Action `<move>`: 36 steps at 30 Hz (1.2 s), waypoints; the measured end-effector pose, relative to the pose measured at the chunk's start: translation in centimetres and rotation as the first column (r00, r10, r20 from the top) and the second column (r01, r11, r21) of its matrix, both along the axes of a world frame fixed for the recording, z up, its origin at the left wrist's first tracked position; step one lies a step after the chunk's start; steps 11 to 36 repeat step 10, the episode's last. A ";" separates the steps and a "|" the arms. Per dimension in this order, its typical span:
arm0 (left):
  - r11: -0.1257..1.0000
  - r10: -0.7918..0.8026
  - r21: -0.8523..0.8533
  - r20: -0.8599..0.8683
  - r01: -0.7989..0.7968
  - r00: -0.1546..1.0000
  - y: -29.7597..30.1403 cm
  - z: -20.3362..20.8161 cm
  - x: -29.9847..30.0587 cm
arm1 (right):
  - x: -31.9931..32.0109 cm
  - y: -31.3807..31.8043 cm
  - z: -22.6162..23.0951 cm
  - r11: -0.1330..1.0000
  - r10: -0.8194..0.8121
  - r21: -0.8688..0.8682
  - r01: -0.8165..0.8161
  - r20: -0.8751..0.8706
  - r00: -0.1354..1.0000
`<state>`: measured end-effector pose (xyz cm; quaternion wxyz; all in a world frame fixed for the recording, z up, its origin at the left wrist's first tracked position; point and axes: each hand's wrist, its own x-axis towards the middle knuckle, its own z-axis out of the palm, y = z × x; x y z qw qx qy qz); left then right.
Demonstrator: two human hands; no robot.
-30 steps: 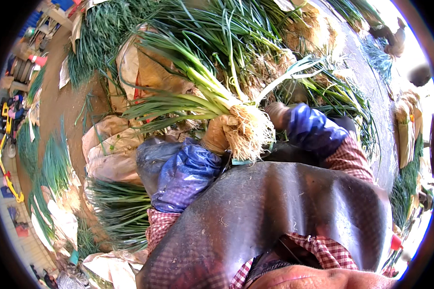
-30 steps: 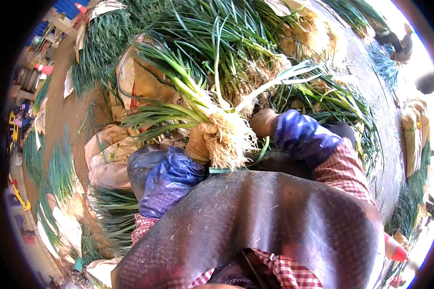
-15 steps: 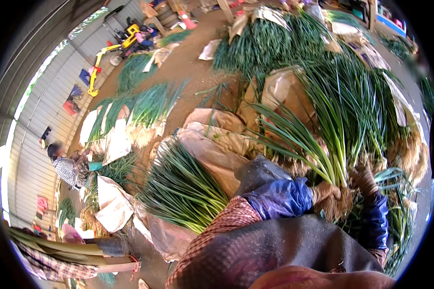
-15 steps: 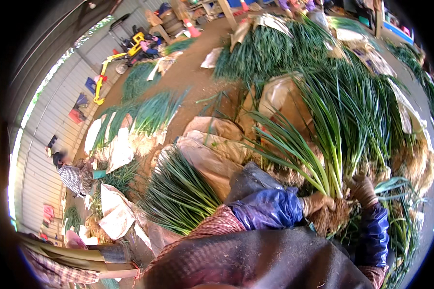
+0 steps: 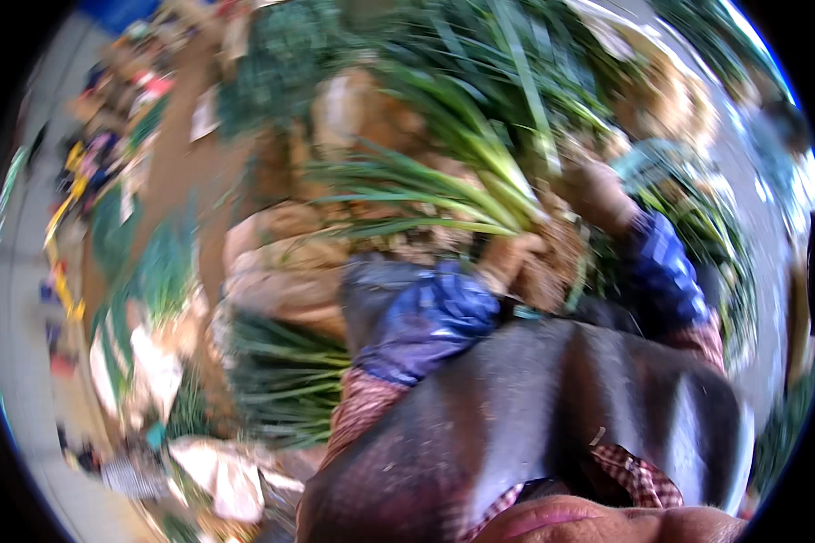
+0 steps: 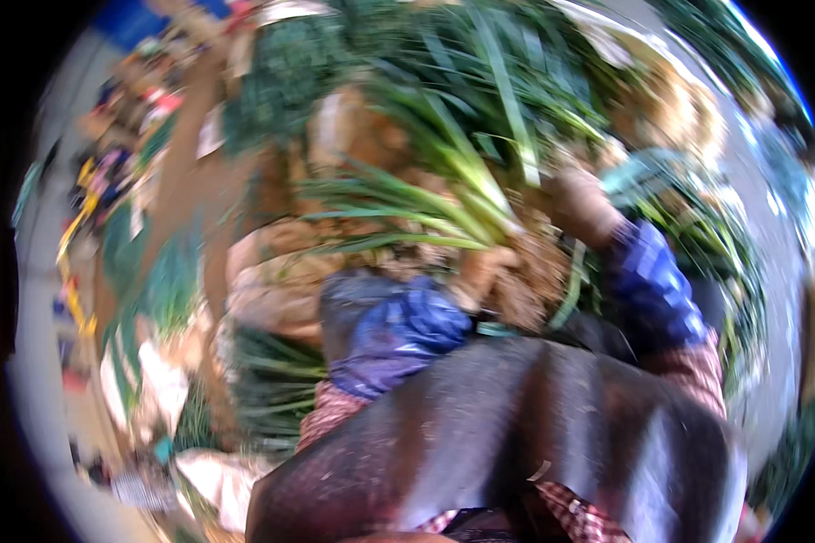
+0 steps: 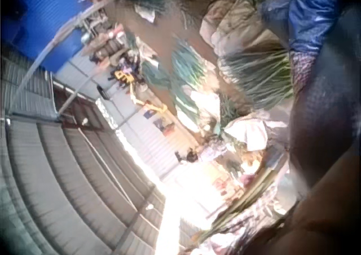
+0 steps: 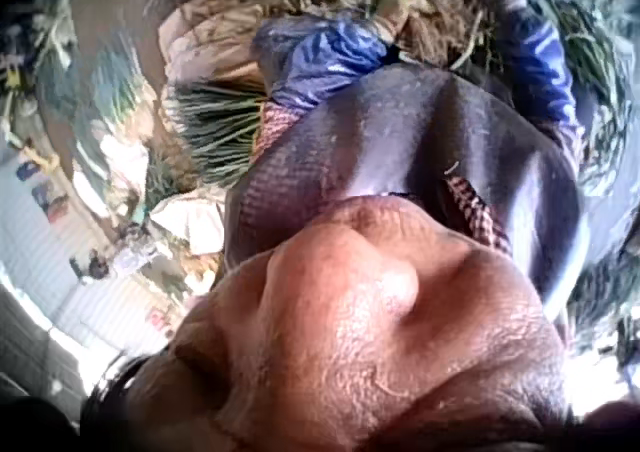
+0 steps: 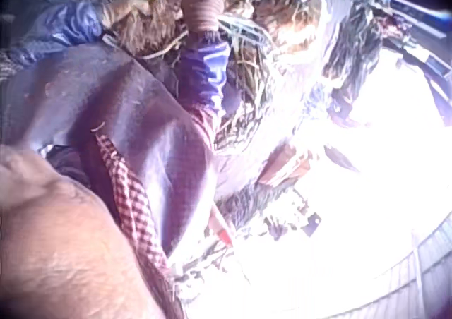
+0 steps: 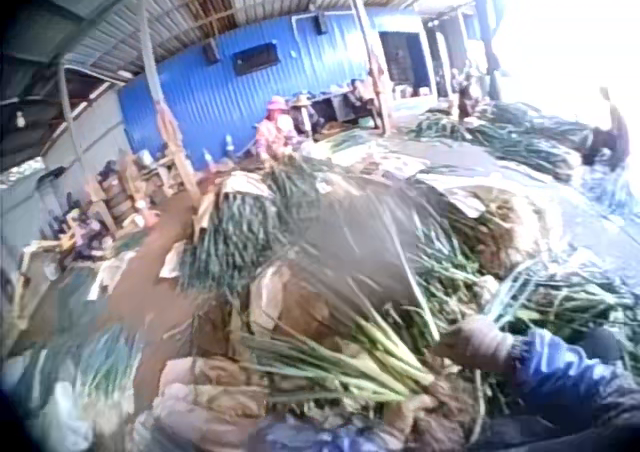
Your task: The person peels and cleans bunches of green onions by hand, removing outer layers and debris from the roots before placing them into a pile.
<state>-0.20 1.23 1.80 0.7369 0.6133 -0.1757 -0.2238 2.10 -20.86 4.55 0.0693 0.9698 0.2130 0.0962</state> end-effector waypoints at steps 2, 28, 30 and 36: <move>0.991 -0.006 -0.130 -0.282 -0.032 0.959 0.0 0.3 -0.1 | -0.2 0.4 0.8 0.979 0.144 0.134 -0.152 0.069 0.987; 0.949 -0.199 -0.315 -0.668 -0.029 0.717 1.0 -3.7 0.4 | -2.4 2.3 3.2 0.784 0.268 0.598 -0.168 -0.083 0.960; 0.949 -0.199 -0.315 -0.668 -0.029 0.717 1.0 -3.7 0.4 | -2.4 2.3 3.2 0.784 0.268 0.598 -0.168 -0.083 0.960; 0.949 -0.199 -0.315 -0.668 -0.029 0.717 1.0 -3.7 0.4 | -2.4 2.3 3.2 0.784 0.268 0.598 -0.168 -0.083 0.960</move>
